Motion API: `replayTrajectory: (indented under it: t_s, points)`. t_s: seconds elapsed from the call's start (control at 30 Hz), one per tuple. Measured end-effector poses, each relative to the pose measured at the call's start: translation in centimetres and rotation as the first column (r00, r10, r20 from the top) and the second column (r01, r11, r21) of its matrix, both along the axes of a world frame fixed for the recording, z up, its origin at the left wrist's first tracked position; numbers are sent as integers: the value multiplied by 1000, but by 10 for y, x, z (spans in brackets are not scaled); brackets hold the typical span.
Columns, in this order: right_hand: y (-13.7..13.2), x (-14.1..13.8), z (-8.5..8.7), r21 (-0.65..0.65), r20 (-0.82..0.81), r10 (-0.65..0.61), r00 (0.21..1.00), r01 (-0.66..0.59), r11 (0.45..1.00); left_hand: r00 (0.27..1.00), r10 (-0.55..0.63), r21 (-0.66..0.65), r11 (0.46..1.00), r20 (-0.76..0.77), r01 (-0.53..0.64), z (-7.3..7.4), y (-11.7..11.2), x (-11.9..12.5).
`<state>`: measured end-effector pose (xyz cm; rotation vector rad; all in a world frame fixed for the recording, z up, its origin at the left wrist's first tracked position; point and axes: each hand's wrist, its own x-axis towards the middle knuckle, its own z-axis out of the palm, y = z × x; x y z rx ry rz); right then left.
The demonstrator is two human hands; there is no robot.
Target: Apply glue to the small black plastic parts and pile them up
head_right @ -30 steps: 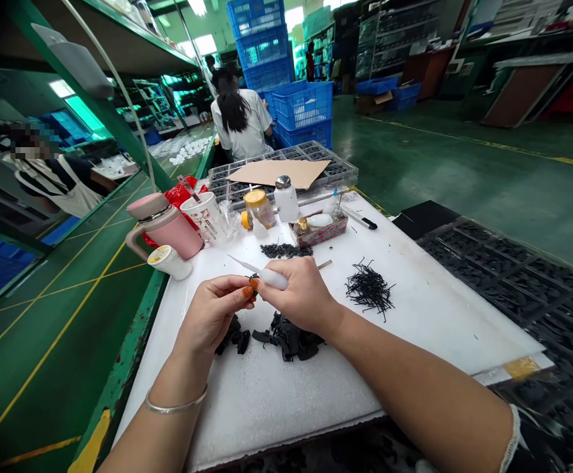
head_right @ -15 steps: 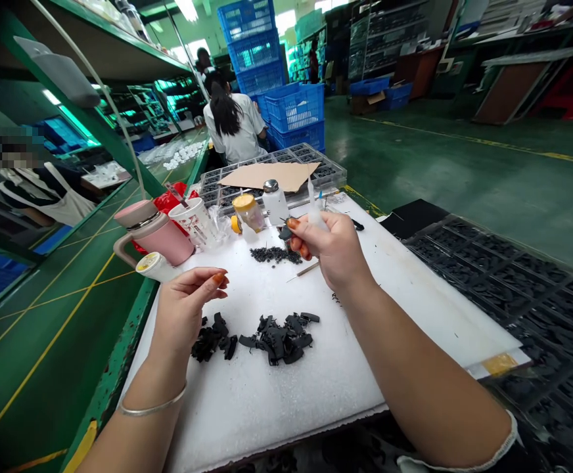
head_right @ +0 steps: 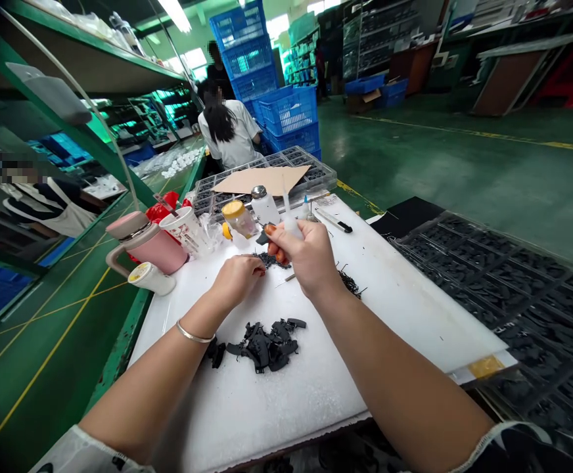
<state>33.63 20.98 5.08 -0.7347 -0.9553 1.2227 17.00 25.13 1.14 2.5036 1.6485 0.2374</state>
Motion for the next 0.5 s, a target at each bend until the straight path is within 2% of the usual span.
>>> replayTrajectory:
  t_s: [0.1, 0.2, 0.27, 0.3, 0.33, 0.4, 0.43, 0.5]
  points:
    - [-1, -3, -1, 22, 31, 20, 999, -21, 1000, 994, 1, -22, 1000, 109, 1, -3, 3, -4]
    - [-3, -5, -2, 31, 75, 42, 996, -45, 999, 973, 20, -72, 997, 231, -4, 2, 0, -10]
    - [-5, -6, -1, 36, 144, 54, 988, -60, 998, 927, 56, -141, 990, 370, -3, 11, -7, -17]
    - [-7, -7, -1, 41, 184, 59, 981, -67, 997, 877, 89, -193, 981, 473, 4, 17, -12, -21]
    - [-9, -8, 0, 46, 224, 65, 972, -77, 996, 769, 158, -276, 961, 620, 25, 23, -18, -25]
    - [-13, -11, 1, 54, 290, 79, 954, -99, 994, 478, 303, -394, 914, 824, 100, 34, -31, -33]
    - [-15, -12, 2, 58, 319, 84, 944, -108, 992, 354, 359, -425, 896, 863, 127, 38, -38, -37]
    - [-20, -16, 2, 68, 390, 89, 917, -125, 990, 188, 410, -439, 884, 893, 159, 43, -50, -44]
